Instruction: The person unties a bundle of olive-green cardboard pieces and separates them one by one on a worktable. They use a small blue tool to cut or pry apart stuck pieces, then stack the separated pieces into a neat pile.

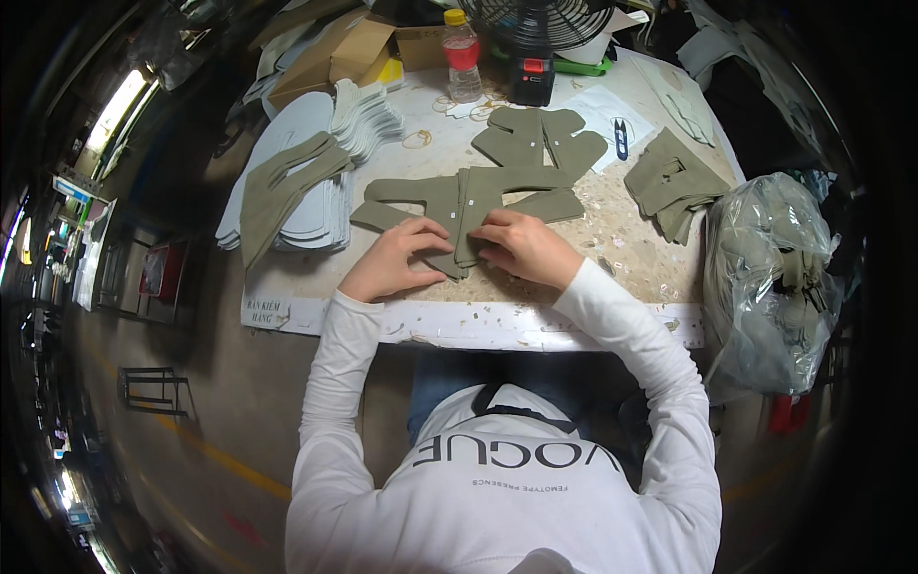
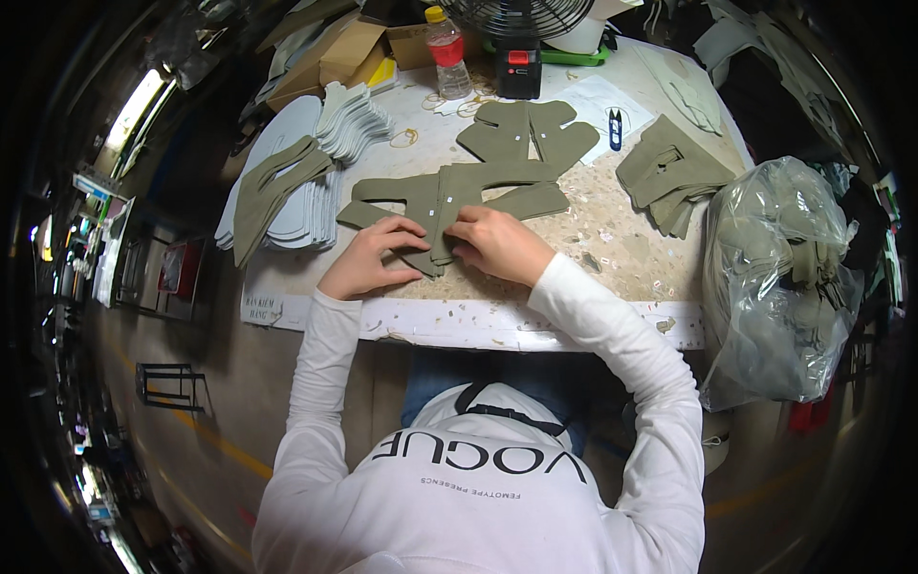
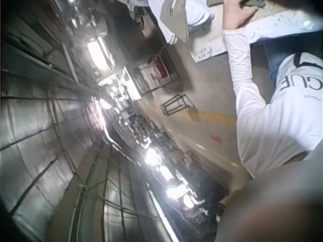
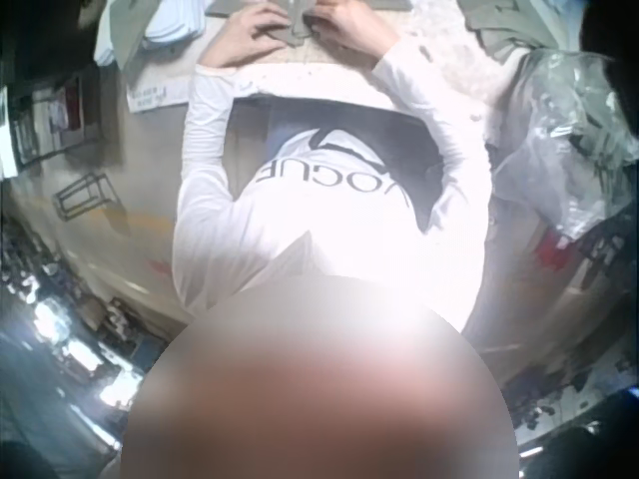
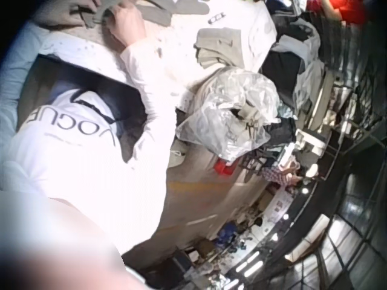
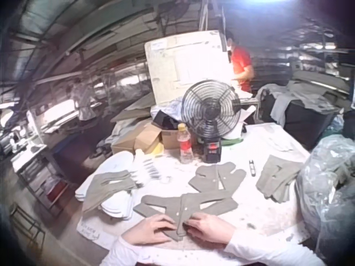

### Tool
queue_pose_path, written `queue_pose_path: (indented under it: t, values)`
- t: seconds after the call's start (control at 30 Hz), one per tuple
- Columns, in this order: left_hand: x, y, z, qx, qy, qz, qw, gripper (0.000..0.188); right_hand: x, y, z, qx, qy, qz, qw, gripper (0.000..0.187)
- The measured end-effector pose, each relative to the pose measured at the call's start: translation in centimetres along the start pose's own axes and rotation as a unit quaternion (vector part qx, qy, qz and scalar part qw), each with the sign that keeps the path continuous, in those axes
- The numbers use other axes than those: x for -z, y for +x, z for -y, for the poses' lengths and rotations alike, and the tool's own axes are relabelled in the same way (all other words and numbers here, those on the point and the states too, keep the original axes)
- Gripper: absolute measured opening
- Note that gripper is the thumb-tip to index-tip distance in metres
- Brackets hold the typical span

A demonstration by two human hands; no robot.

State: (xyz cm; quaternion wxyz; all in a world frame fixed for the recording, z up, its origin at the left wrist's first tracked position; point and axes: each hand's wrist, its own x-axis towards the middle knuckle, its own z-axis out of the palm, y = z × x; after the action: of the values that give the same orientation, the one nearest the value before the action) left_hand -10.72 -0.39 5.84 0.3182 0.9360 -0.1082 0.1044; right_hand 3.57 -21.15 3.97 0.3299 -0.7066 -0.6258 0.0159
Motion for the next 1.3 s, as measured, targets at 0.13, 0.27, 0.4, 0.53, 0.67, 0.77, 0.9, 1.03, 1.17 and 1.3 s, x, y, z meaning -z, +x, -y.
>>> queue_pose_path:
  t: [0.13, 0.27, 0.4, 0.53, 0.67, 0.77, 0.9, 1.03, 1.17, 1.3]
  values:
    - [-0.1, 0.2, 1.6, 0.034, -0.051, 0.022, 0.998, 0.029, -1.1, 0.0, -0.8, 0.018, -0.017, -0.013, 1.0, 0.027]
    - [-0.2, -0.1, 2.2, 0.031, -0.081, 0.016, 0.996, 0.029, -1.5, -0.6, -0.5, 0.07, -0.111, -0.031, 0.991, 0.026]
    - [-0.5, -0.3, 2.7, 0.019, -0.089, 0.001, 0.996, 0.021, -1.9, -0.6, -0.2, 0.07, -0.174, -0.03, 0.982, 0.028]
    - [-0.7, -0.5, 3.4, 0.043, -0.143, -0.05, 0.987, 0.011, -1.6, -0.4, -0.5, 0.055, -0.15, -0.037, 0.986, 0.031]
    - [-0.9, -0.4, 3.8, 0.192, -0.246, -0.208, 0.927, 0.012, -1.6, -0.8, -0.6, 0.067, -0.148, -0.038, 0.986, 0.032]
    - [-0.6, 0.4, 3.8, 0.132, -0.279, -0.362, 0.879, 0.015, -2.3, -0.7, -0.6, 0.055, -0.184, -0.031, 0.981, 0.034]
    - [-0.2, 1.6, 2.9, 0.106, -0.283, -0.446, 0.843, 0.014, -2.1, 0.2, -1.6, -0.023, -0.087, -0.12, 0.989, 0.028]
    - [-0.7, 2.4, 0.6, 0.131, -0.286, -0.416, 0.853, 0.015, 2.4, 0.3, -3.4, -0.174, -0.004, -0.333, 0.927, 0.023]
    - [-4.1, 0.9, -3.7, 0.13, -0.238, -0.275, 0.922, 0.012, 10.0, -3.0, -3.5, -0.219, -0.113, -0.437, 0.865, 0.025]
    - [-7.2, -0.5, -7.2, 0.123, -0.262, -0.127, 0.949, 0.012, 12.7, -6.7, -0.7, -0.187, -0.212, -0.488, 0.826, 0.027]
